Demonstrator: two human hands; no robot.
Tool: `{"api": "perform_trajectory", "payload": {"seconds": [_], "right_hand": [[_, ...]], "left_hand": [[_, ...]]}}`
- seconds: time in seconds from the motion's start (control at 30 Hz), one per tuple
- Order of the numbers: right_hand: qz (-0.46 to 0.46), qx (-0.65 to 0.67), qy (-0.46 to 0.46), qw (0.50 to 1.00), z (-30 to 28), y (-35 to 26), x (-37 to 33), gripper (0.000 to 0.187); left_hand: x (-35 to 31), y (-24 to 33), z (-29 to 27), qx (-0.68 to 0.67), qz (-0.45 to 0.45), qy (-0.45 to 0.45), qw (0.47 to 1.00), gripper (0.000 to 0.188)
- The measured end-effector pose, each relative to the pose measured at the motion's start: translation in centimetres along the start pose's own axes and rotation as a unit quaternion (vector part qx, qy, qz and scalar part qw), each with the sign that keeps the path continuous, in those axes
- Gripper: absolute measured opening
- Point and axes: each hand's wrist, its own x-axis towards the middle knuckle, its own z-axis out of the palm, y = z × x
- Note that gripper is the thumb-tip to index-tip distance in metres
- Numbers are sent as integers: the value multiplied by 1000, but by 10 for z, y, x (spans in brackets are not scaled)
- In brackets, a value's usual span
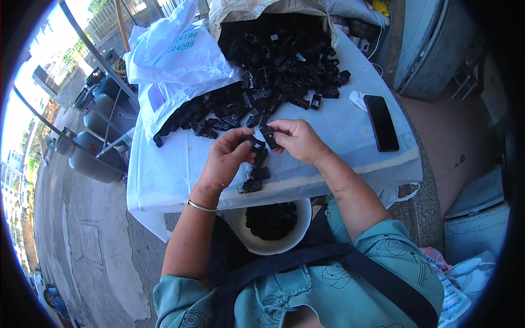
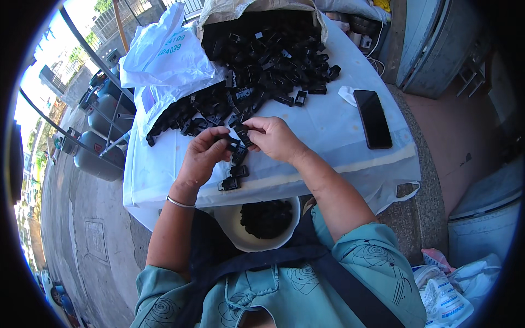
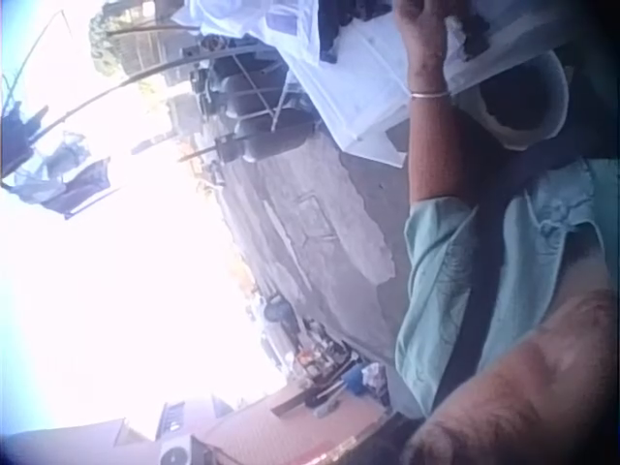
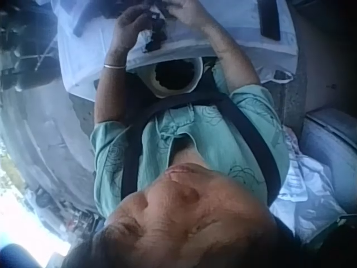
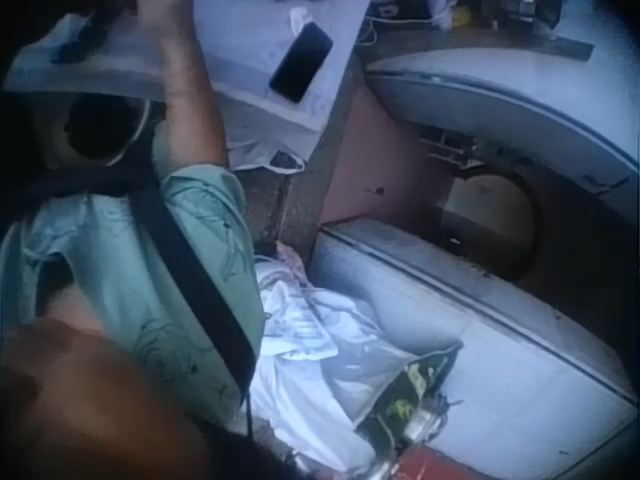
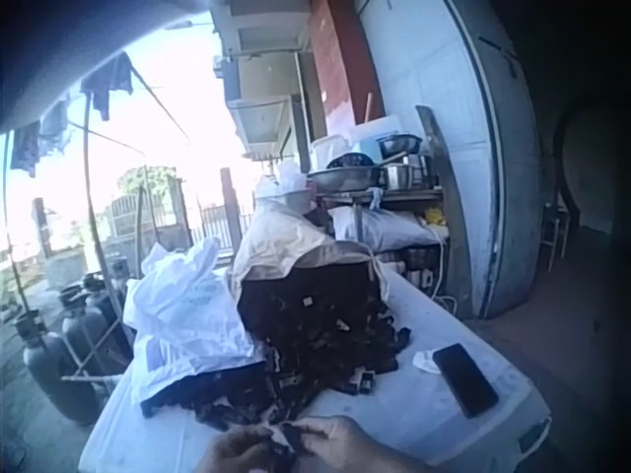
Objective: Sorting small black plastic components from a pile on a table into a container.
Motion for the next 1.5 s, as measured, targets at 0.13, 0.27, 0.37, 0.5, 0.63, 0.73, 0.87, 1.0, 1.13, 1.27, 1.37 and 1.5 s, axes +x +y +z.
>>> {"api": "perform_trajectory", "payload": {"seconds": [0.13, 0.27, 0.37, 0.5, 0.63, 0.73, 0.87, 1.0, 1.13, 1.27, 1.37, 1.5], "right_hand": [[-98, -477, 83, 870, -32, 4, 1, 20], [-66, -535, 28, 842, -19, 0, -4, 28], [-58, -496, 81, 863, -23, -5, -9, 32], [-125, -487, 29, 864, -25, 5, -9, 32], [-146, -503, 36, 851, -24, 7, -8, 26], [-65, -532, 55, 842, -13, -2, -6, 20], [-78, -547, 84, 829, -17, 6, -3, 17], [-175, -458, 145, 859, -21, -4, -10, 30], [-222, -408, -54, 884, -10, -24, -34, 40], [-59, -376, -132, 915, 6, -24, -39, 37], [-91, -427, -114, 892, 2, -8, -34, 37], [-166, -457, -48, 873, 13, 5, -40, 38]], "left_hand": [[17, 10, -15, 67, 44, 153, 985, 24], [39, 7, 3, 230, 186, 99, 950, 40], [18, 20, -3, 498, 181, 61, 846, 55], [-7, -4, -12, 476, 77, 38, 875, 51], [-16, -23, -12, 442, 141, 39, 885, 47], [-20, -11, -6, 456, 158, -19, 876, 46], [-20, -7, 8, 511, 173, -13, 842, 43], [-16, -7, 6, 540, 223, -45, 810, 46], [-31, 1, 1, 521, 187, -112, 825, 42], [-52, 1, -12, 469, 173, -108, 860, 42], [-52, 0, -11, 432, 151, -13, 889, 47], [-48, -14, -17, 484, 151, 56, 860, 50]]}}
